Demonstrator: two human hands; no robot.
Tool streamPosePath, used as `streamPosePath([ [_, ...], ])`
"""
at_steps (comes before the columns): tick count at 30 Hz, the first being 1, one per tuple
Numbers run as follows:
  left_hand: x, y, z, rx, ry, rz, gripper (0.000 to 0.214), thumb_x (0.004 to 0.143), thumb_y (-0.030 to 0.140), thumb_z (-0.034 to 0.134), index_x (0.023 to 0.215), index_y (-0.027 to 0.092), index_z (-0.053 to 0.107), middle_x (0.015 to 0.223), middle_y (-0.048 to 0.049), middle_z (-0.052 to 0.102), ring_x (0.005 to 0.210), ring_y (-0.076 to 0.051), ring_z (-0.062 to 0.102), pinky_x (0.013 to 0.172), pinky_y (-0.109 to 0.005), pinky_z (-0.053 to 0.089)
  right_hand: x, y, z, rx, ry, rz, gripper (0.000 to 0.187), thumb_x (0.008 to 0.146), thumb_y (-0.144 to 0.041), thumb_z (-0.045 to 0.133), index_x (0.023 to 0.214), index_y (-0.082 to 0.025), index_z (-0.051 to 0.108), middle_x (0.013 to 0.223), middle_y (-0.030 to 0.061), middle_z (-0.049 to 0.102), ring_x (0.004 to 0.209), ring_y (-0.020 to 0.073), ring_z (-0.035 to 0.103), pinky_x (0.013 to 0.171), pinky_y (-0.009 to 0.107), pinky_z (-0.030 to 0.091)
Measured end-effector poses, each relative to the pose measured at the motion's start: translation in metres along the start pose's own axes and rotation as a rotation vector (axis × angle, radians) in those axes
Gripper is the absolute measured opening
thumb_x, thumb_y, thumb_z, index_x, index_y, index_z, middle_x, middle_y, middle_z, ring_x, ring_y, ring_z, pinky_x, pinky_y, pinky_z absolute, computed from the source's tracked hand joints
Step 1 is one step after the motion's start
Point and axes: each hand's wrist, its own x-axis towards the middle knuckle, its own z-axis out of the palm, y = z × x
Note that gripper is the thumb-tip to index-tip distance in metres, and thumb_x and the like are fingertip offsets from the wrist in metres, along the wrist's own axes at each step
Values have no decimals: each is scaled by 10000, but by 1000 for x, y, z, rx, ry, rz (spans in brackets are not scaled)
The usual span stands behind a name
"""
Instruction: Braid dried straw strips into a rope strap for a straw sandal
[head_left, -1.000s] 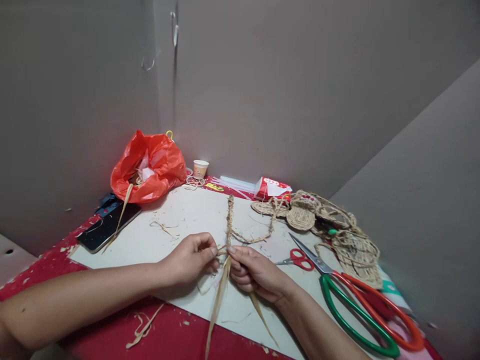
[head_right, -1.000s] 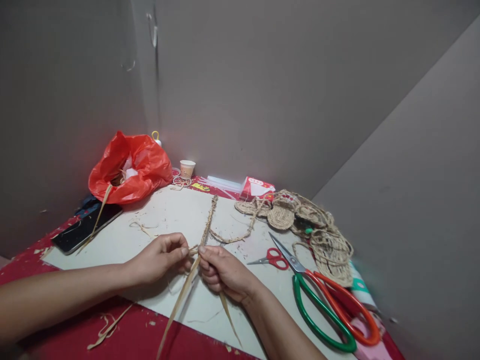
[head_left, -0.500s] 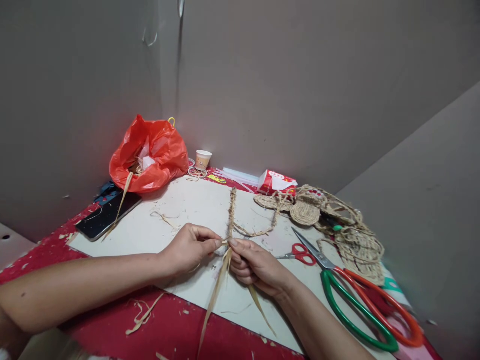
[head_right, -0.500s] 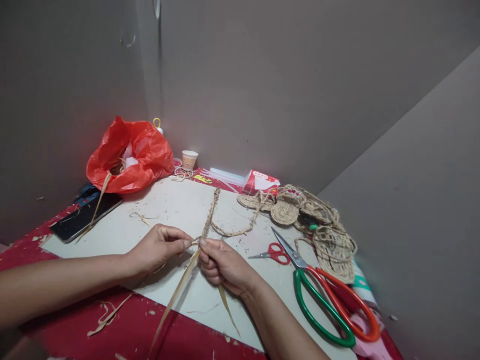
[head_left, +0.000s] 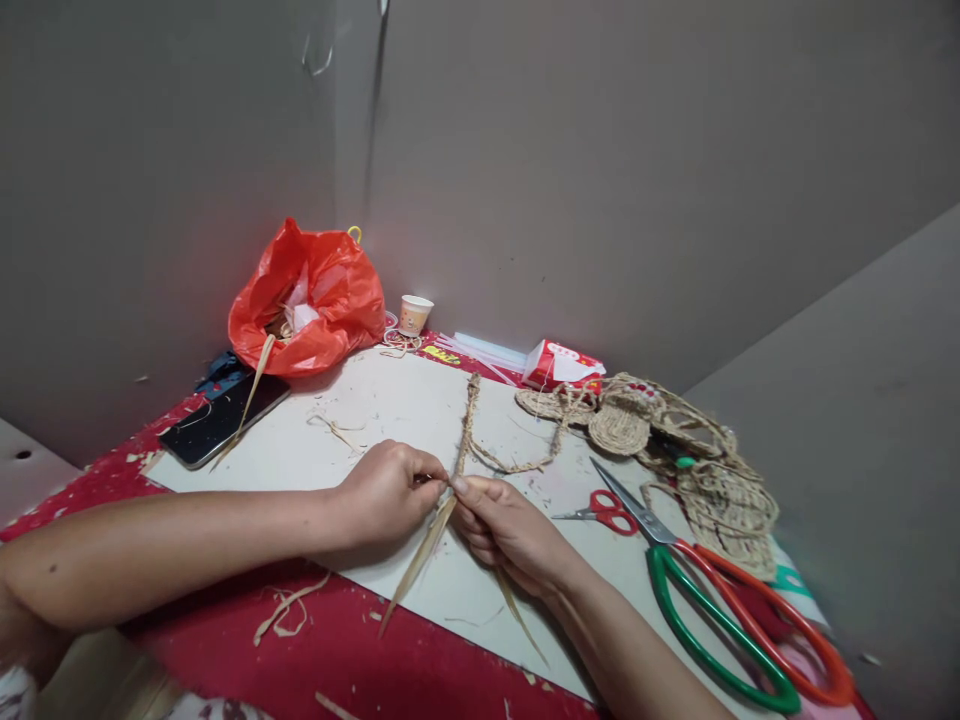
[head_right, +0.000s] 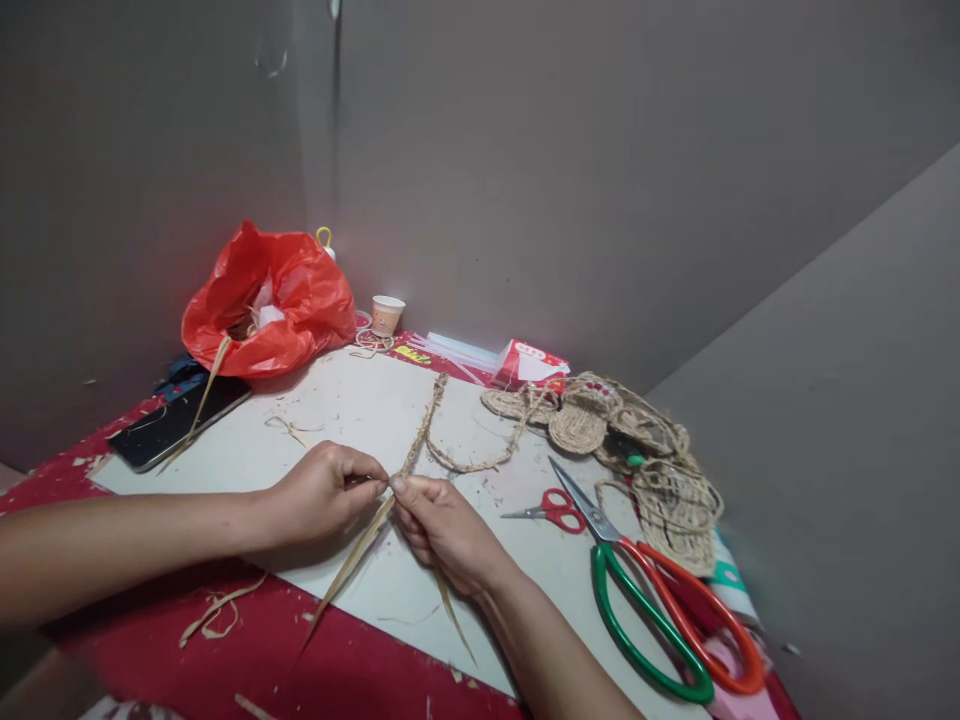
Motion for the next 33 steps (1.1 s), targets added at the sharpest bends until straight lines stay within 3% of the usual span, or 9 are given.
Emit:
streamPosePath([
  [3, 2, 4, -2, 94, -1, -18, 245, 736, 161, 453, 697, 129, 693, 605, -20, 636, 557, -98, 497, 555, -211, 361, -1, 0, 9, 27, 51, 0, 442, 800, -476, 600, 557, -177, 382, 431, -104, 271, 349, 16, 151, 336, 174, 83],
  [10, 3, 9, 2, -36, 11, -175, 227, 735, 193, 449, 664, 127, 654, 622, -28, 651, 580, -118, 549, 539, -214, 393, -1, 9, 34, 317, 257, 0, 413, 646, -463, 739, 604, -167, 455, 413, -122, 280, 350, 5, 142, 326, 144, 75],
  [15, -6, 19, 15, 440, 6, -15, 243, 803, 197, 429, 746, 129, 655, 676, -66, 671, 601, -167, 597, 576, -274, 442, -3, 13, 41, 427, 352, -12, 431, 641, -414, 756, 578, -178, 401, 417, -115, 304, 346, 7, 173, 308, 130, 120],
  [19, -20, 26, 36, 875, -85, 138, 333, 836, 117, 397, 1102, 1, 561, 829, -175, 679, 704, -228, 656, 570, -304, 487, -6, 14, 43, 479, 444, -4, 353, 633, -363, 765, 607, -162, 476, 414, -125, 272, 339, 8, 164, 290, 121, 143],
  [22, -31, 25, 49, 1025, -100, 212, 429, 860, 88, 350, 1246, -88, 410, 884, -228, 663, 746, -238, 666, 547, -291, 495, -8, 15, 45, 487, 479, -19, 296, 620, -341, 765, 648, -140, 548, 409, -116, 309, 329, 10, 193, 276, 123, 147],
  [26, -34, 21, 54, 994, -123, 220, 457, 867, 88, 322, 1301, -58, 330, 917, -225, 661, 766, -243, 669, 566, -305, 497, -8, 16, 48, 493, 516, -82, 327, 592, -319, 779, 596, -163, 491, 401, -115, 319, 324, 15, 215, 272, 124, 163],
  [29, -34, 24, 46, 841, -169, 112, 523, 845, 119, 354, 1339, -25, 262, 852, -173, 681, 698, -247, 664, 548, -323, 485, -7, 14, 50, 468, 533, -117, 404, 608, -369, 768, 571, -185, 411, 396, -122, 301, 322, 15, 200, 277, 120, 159],
  [33, -43, 40, 21, 572, -97, 113, 497, 809, 222, 445, 1276, 59, 396, 843, -120, 688, 697, -222, 648, 593, -320, 491, -8, 13, 49, 401, 477, -152, 436, 626, -433, 748, 589, -194, 385, 397, -133, 267, 320, 10, 169, 291, 118, 131],
])
